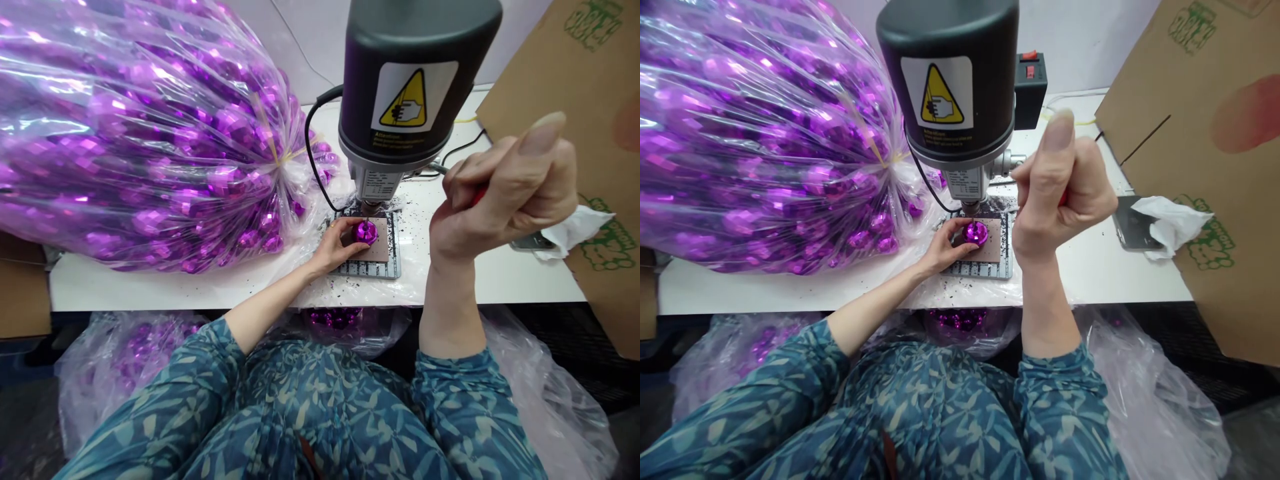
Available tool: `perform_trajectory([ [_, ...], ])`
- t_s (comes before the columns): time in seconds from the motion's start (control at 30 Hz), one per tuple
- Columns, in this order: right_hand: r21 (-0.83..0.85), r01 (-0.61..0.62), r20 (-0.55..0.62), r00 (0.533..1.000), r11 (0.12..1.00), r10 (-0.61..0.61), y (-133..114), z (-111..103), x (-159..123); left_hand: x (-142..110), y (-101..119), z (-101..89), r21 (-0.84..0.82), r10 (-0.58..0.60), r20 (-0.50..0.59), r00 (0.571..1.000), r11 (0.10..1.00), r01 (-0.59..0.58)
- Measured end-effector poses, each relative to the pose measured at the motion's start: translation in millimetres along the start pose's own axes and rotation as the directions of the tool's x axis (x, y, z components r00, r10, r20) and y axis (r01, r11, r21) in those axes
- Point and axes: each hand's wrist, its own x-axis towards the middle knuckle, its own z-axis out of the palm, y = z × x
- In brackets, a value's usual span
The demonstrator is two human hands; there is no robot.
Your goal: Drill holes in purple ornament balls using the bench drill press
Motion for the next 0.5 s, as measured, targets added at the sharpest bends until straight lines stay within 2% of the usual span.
perform_trajectory([
  [0.17,0.131,0.060,-0.090,0.995,0.990,-0.048,13,0,-8,-1,1,-0.4,0.004,0.007,-0.005,1.000,1.000,-0.007],
  [0.33,0.109,0.073,-0.158,0.986,0.991,-0.055,21,0,-15,-1,2,-0.7,-0.008,0.015,0.005,1.000,1.000,-0.015],
  [0.5,0.141,0.170,-0.191,0.971,0.975,-0.142,37,-8,-23,-1,3,-1.0,-0.018,0.008,0.003,1.000,1.000,-0.008],
])
